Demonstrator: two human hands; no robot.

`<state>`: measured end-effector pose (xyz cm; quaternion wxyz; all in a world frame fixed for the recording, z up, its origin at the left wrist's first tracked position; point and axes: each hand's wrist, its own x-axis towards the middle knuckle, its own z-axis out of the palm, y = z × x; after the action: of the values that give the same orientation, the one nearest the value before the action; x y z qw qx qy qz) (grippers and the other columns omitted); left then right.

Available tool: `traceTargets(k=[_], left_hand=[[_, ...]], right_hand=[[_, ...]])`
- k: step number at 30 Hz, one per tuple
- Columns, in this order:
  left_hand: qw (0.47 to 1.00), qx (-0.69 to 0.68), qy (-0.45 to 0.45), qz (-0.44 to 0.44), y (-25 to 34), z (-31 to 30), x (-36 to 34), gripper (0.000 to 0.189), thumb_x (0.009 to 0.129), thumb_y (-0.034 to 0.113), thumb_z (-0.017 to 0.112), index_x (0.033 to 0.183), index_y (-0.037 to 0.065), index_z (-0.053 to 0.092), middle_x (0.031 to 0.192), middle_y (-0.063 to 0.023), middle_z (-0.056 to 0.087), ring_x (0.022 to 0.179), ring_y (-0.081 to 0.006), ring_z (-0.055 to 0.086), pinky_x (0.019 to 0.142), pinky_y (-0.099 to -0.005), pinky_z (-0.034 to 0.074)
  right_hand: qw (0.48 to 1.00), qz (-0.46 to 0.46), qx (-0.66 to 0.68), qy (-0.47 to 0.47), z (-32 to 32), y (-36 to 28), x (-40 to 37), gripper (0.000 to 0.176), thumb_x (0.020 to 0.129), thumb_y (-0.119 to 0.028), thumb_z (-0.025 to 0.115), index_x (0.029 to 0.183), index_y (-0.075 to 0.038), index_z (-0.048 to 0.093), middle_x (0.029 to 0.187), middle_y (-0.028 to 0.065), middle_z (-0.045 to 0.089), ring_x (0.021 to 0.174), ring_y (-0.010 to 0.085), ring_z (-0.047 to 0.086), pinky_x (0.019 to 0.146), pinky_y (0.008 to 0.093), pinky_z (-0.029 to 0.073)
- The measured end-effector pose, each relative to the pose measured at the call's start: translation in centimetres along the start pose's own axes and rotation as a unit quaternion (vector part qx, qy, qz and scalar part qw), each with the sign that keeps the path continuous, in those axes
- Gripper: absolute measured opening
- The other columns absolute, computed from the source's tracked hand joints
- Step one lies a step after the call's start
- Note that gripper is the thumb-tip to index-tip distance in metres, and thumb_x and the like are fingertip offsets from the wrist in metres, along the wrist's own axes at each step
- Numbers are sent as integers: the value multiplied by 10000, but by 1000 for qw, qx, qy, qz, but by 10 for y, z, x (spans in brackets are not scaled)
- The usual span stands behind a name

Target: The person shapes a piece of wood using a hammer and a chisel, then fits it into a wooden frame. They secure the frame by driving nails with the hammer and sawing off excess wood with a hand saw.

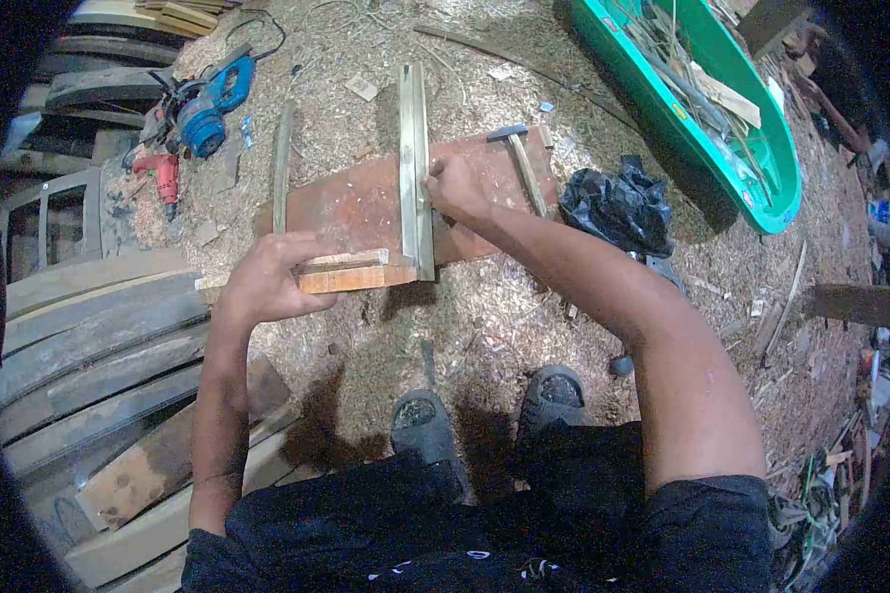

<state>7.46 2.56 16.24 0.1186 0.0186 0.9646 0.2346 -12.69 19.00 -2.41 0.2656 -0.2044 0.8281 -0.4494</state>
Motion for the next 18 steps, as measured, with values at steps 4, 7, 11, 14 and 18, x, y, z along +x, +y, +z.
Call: traceTargets(k=[4,7,11,14,18], left_hand=[[1000,-12,-8,-20,4,-3,1,484,615,239,841,1048,62,720,906,-141,683,866,-336,669,780,-410,539],[1000,-3,-6,-6,-1,-1,1,482,619,234,841,1049,56,718,907,-142,685,876,-332,669,785,-412,539],[1000,-10,-2,-2,5,-3,1,480,629,235,844,1052,49,716,909,-143,689,864,-332,672,781,-413,538],[1000,-20,12,12,0,1,1,471,636,232,849,1048,46,715,903,-139,689,848,-329,672,770,-410,537],[999,-13,15,26,-1,1,2,453,646,225,852,1040,46,717,889,-134,689,838,-320,672,759,-401,534]], right_hand=[[999,-32,-35,14,5,10,5,298,872,-241,710,954,44,684,706,145,692,674,235,697,635,378,536],[999,-14,-18,24,9,19,6,288,873,-230,705,955,45,685,725,142,694,669,226,694,634,376,538],[999,-31,-21,15,10,24,9,270,881,-221,697,959,38,688,752,134,697,671,201,690,631,364,542],[1000,15,23,-3,11,19,8,260,885,-209,690,974,35,691,754,131,700,677,188,690,634,356,544],[1000,22,7,5,9,12,6,277,872,-219,700,998,27,696,751,132,702,695,205,697,657,361,548]])
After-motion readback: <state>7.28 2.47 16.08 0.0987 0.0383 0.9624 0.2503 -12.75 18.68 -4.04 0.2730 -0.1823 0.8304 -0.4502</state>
